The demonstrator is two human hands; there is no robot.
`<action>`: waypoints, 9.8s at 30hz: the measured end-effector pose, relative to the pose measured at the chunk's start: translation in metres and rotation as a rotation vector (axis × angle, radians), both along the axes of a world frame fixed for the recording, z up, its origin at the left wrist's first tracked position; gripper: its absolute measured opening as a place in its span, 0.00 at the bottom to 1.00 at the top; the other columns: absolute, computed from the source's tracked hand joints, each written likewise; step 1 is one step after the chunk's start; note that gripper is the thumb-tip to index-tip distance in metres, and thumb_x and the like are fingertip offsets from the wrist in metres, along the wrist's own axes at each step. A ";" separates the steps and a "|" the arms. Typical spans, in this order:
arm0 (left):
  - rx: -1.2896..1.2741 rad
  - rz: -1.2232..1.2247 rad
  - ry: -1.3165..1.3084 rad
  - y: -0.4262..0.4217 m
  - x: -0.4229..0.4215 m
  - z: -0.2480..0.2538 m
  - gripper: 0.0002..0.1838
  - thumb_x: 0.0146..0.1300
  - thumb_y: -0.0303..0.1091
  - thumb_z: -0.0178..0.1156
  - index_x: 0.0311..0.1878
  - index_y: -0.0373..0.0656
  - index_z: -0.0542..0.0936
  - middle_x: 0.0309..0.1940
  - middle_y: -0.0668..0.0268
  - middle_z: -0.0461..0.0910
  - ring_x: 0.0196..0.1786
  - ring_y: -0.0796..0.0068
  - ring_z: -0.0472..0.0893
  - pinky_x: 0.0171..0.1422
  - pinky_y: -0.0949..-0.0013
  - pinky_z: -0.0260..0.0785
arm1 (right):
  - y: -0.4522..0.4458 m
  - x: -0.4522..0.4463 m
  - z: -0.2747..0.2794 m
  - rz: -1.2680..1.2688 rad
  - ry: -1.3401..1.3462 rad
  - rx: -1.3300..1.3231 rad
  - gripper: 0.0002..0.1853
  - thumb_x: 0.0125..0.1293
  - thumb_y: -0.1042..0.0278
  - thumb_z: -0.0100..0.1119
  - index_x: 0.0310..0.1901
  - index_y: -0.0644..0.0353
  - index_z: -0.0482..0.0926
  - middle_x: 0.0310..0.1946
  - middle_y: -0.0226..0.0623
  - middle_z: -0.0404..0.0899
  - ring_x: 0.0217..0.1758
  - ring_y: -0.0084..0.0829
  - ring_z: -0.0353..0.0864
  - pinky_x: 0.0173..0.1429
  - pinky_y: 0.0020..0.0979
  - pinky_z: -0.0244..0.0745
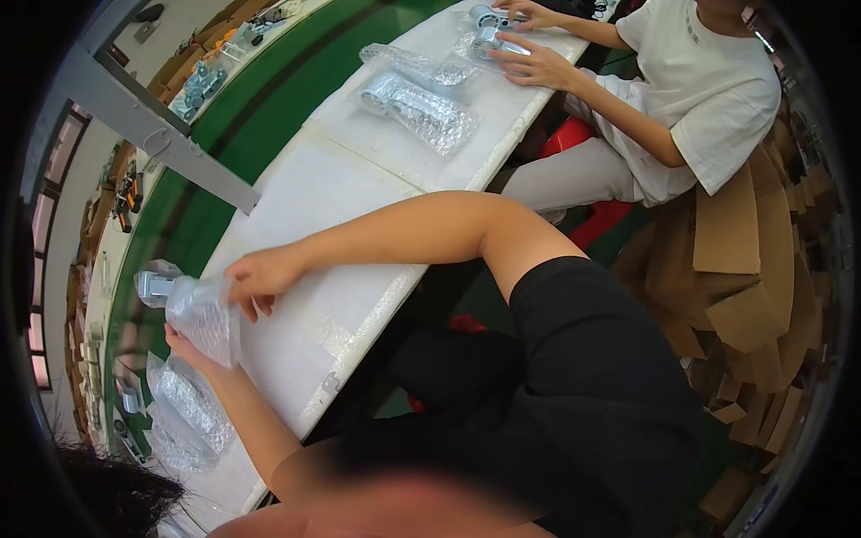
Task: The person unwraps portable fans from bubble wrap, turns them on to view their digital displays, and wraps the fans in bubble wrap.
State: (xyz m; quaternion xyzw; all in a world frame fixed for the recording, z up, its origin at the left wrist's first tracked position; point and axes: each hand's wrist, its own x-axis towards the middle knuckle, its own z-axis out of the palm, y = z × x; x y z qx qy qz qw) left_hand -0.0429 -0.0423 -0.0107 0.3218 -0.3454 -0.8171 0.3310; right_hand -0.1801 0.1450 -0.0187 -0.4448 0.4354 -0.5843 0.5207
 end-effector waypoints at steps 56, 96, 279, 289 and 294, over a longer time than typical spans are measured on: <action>-0.818 -0.379 -0.039 0.057 -0.013 -0.004 0.18 0.68 0.30 0.53 0.60 0.42 0.69 0.60 0.61 0.69 0.60 0.67 0.68 0.70 0.66 0.57 | 0.014 -0.032 0.016 -0.516 1.822 -0.186 0.21 0.58 0.64 0.62 0.55 0.53 0.78 0.60 0.30 0.71 0.44 0.31 0.77 0.57 0.34 0.70; -0.697 0.013 -0.419 0.034 -0.008 0.002 0.19 0.76 0.44 0.52 0.56 0.38 0.77 0.50 0.62 0.80 0.50 0.73 0.78 0.57 0.74 0.70 | -0.002 -0.039 -0.009 -0.539 1.705 -0.329 0.24 0.61 0.65 0.59 0.61 0.48 0.73 0.47 0.32 0.71 0.33 0.32 0.80 0.42 0.32 0.75; -0.863 -0.127 -0.148 0.020 0.008 0.017 0.16 0.69 0.42 0.57 0.38 0.36 0.81 0.28 0.68 0.77 0.31 0.77 0.71 0.38 0.74 0.66 | 0.034 -0.024 0.028 -0.525 1.107 -0.274 0.16 0.59 0.67 0.65 0.47 0.65 0.78 0.46 0.40 0.76 0.47 0.39 0.75 0.56 0.34 0.69; -0.839 0.331 0.012 -0.028 0.014 0.011 0.18 0.73 0.45 0.54 0.34 0.41 0.81 0.23 0.73 0.74 0.24 0.84 0.66 0.30 0.78 0.60 | 0.030 -0.049 0.012 -0.668 1.135 -0.326 0.17 0.63 0.66 0.58 0.52 0.63 0.77 0.51 0.37 0.76 0.50 0.35 0.73 0.57 0.31 0.67; -0.576 0.067 -0.350 -0.057 0.077 0.034 0.21 0.67 0.48 0.61 0.45 0.36 0.82 0.35 0.67 0.77 0.31 0.80 0.69 0.34 0.75 0.63 | 0.032 -0.069 0.025 -0.473 0.136 -0.104 0.25 0.67 0.58 0.52 0.61 0.66 0.73 0.52 0.43 0.76 0.48 0.30 0.74 0.47 0.28 0.68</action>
